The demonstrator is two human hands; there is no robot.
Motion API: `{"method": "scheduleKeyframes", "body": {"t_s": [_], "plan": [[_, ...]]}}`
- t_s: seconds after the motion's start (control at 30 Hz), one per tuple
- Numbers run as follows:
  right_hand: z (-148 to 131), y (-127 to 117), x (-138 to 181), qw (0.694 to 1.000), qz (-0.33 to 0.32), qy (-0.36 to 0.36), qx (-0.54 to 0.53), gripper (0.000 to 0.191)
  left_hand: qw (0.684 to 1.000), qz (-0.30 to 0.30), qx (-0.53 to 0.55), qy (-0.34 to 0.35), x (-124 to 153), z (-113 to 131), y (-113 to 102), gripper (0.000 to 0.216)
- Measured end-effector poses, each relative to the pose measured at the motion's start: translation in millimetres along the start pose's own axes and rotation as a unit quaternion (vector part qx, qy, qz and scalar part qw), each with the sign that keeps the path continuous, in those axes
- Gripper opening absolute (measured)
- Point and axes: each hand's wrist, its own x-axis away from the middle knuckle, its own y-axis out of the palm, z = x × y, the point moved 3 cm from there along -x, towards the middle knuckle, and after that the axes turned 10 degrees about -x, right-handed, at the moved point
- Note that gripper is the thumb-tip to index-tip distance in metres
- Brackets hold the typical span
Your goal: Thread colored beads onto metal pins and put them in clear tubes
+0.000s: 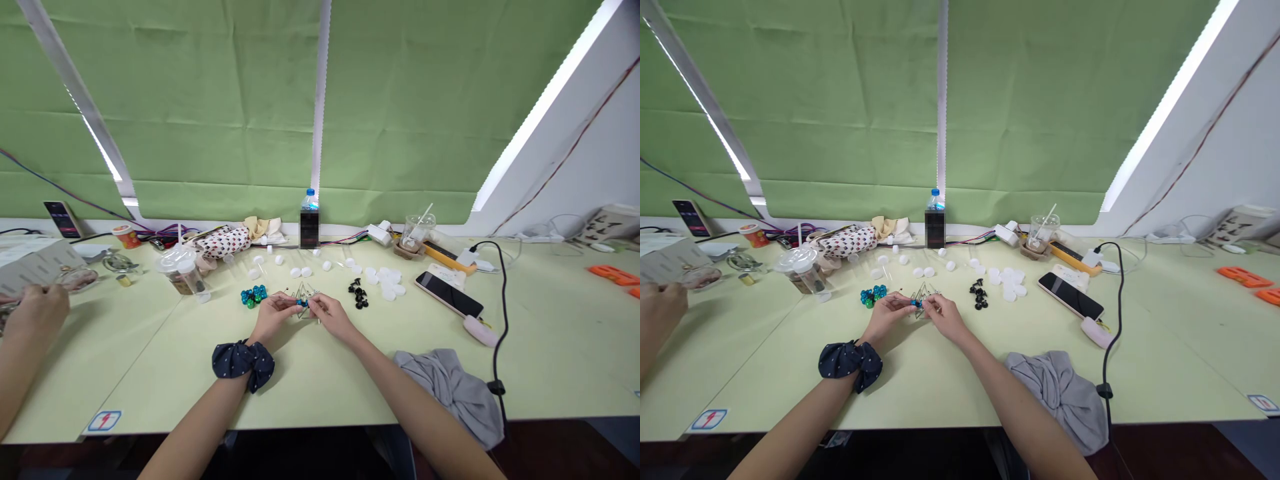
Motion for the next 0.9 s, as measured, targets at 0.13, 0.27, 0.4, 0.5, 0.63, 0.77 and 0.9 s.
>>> {"method": "scheduleKeyframes", "body": {"t_s": [0.13, 0.27, 0.4, 0.5, 0.63, 0.77, 0.9], "plan": [[1.3, -0.1, 0.0, 1.0, 0.001, 0.0, 0.017, 0.037, 1.0, -0.006, -0.002, 0.0, -0.4, -1.0, 0.2, 0.024], [3.9, 0.1, -0.7, 1.0, 0.005, 0.001, 0.027, 0.04, 1.0, -0.001, -0.005, 0.007, -1.4, -2.8, -0.6, 0.024], [4.1, 0.8, -0.5, 1.0, 0.009, 0.007, -0.005, 0.031, 1.0, 0.002, -0.008, 0.012, -1.5, -3.3, -1.2, 0.023], [2.4, 1.3, 0.1, 1.0, 0.004, 0.003, -0.004, 0.03, 1.0, 0.004, -0.007, 0.012, -1.2, -2.8, -1.3, 0.024], [1.5, 1.6, 0.2, 1.0, -0.002, 0.006, -0.017, 0.029, 1.0, 0.0, -0.008, 0.008, -1.2, -2.4, -0.9, 0.024], [2.3, 0.7, -0.3, 1.0, -0.001, 0.005, -0.002, 0.031, 1.0, -0.007, -0.007, 0.004, -1.1, -2.6, -0.3, 0.024], [2.9, -0.6, -0.7, 1.0, 0.005, 0.0, 0.027, 0.039, 1.0, -0.01, -0.008, 0.005, -0.9, -3.6, 0.0, 0.024]]}}
